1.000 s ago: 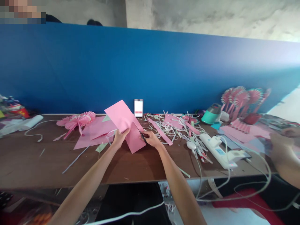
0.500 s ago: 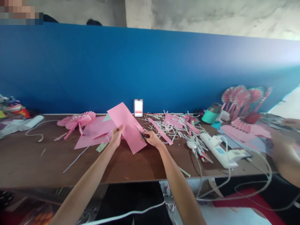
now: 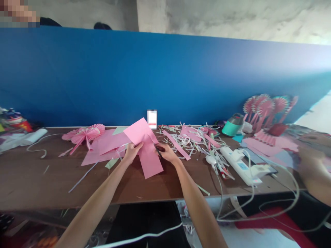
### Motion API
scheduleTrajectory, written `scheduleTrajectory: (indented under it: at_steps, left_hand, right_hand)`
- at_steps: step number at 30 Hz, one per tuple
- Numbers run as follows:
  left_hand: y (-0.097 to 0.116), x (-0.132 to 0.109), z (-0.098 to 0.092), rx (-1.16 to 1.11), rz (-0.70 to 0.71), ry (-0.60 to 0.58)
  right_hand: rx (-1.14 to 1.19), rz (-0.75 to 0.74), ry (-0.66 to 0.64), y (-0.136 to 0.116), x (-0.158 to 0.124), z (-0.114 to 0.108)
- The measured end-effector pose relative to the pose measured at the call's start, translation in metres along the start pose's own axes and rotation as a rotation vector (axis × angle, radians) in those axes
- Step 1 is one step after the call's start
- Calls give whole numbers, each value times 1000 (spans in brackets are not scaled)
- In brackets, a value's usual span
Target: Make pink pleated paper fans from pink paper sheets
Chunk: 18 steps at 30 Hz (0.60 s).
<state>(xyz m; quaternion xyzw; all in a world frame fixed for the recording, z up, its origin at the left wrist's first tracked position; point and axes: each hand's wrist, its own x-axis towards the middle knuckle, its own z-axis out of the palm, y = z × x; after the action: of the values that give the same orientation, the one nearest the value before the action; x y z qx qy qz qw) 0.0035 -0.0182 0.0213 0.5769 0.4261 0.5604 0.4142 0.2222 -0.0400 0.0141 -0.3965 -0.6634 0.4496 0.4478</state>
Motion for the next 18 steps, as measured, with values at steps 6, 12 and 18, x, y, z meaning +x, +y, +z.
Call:
scheduleTrajectory:
  at_steps: [6,12,18]
  left_hand:
    - [2,-1,0,-26,-18,-8]
    - [2,-1,-1,-18,-44,-25]
    - [3,-1,-2,-185,-81,-21]
  right_hand:
    - [3,-19,8,-2,0,2]
    - [-3,8,-19,-4,-2,1]
    - [-35,-20,-18,0,0,0]
